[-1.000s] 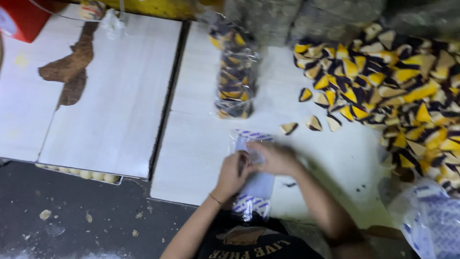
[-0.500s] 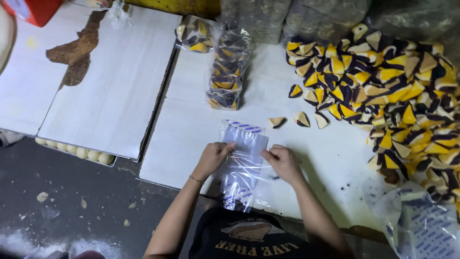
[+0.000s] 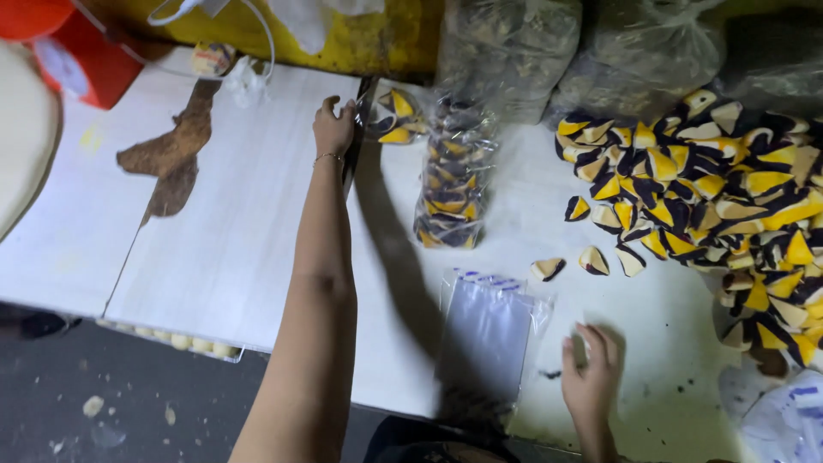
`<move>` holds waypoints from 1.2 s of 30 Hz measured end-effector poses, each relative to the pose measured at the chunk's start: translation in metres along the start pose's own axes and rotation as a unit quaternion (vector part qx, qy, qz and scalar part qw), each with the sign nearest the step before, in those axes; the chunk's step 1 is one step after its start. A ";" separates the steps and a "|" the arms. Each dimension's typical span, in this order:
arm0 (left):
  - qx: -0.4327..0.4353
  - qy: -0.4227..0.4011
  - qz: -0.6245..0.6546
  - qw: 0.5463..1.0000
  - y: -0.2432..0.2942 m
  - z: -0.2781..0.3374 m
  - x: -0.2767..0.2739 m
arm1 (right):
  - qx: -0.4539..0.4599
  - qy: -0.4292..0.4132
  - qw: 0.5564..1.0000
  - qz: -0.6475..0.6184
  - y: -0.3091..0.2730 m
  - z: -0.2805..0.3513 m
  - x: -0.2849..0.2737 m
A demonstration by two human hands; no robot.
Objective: The person picks up triangular yellow and purple cookies from a table and places them into clear plastic bags. They repeatedly open bags, insert cookies, and set the filled bags aside. Another person is visible working nearby with dough balls.
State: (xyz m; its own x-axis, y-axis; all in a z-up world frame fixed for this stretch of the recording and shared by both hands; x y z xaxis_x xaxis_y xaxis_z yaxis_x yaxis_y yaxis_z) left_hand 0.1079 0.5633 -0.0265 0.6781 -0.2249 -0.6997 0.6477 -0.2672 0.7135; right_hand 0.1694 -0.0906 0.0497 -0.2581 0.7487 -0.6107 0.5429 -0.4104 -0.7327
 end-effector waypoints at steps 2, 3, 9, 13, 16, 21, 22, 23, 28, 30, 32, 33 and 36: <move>-0.093 -0.108 -0.013 0.990 0.015 -0.008 0.011 | 0.063 0.000 0.998 -0.018 0.006 0.018 -0.011; -0.085 -0.114 -0.012 0.990 0.014 -0.018 0.023 | 0.066 0.008 0.998 -0.015 0.019 0.031 -0.016; -0.042 0.037 0.119 0.991 0.037 -0.023 0.018 | 0.149 0.052 0.986 0.059 0.054 0.087 -0.044; 0.194 -0.009 0.128 0.973 0.119 0.018 -0.017 | 0.277 -0.008 0.961 0.013 0.036 0.067 -0.040; 0.413 -0.023 0.030 0.910 0.216 0.086 -0.076 | 0.245 -0.055 0.966 -0.054 0.039 0.054 -0.027; 0.575 -0.059 -0.046 0.815 0.358 0.234 -0.146 | 0.182 -0.063 0.943 -0.271 0.012 -0.001 0.018; 0.598 -0.078 -0.039 0.796 0.377 0.262 -0.145 | 0.165 -0.042 0.911 -0.376 0.005 -0.017 0.026; 0.621 -0.097 -0.032 0.777 0.396 0.289 -0.144 | 0.145 -0.019 0.867 -0.476 -0.001 -0.034 0.033; 0.501 -0.231 0.095 0.829 0.405 0.370 -0.044 | 0.165 0.011 0.747 -0.644 0.021 -0.062 -0.015; 0.390 -0.316 0.180 0.846 0.383 0.381 0.015 | 0.212 0.108 0.801 -0.550 0.039 -0.064 -0.058; 0.216 -0.358 0.269 0.867 0.345 0.388 0.078 | 0.143 0.053 0.958 -0.244 0.029 -0.071 -0.109; 0.212 -0.359 0.272 0.868 0.321 0.381 0.119 | 0.144 0.050 0.958 -0.241 0.033 -0.086 -0.114; 0.098 -0.327 0.297 0.892 0.262 0.383 0.204 | 0.088 -0.039 0.989 -0.114 0.033 -0.122 -0.129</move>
State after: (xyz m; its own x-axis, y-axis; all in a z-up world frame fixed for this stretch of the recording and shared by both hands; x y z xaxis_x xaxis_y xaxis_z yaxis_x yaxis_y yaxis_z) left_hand 0.2828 0.0888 0.0037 0.4925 -0.8624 -0.1171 0.1243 -0.0635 0.9902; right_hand 0.3181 -0.1372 0.1416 -0.4220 0.7928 -0.4397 0.3183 -0.3245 -0.8907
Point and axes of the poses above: each hand's wrist, its own z-axis away from the middle knuckle, its own x-axis out of the palm, y = z × x, the point moved 4 cm from there along -z, towards the middle knuckle, and after that the axes turned 14 degrees about -z, right-handed, at the moved point
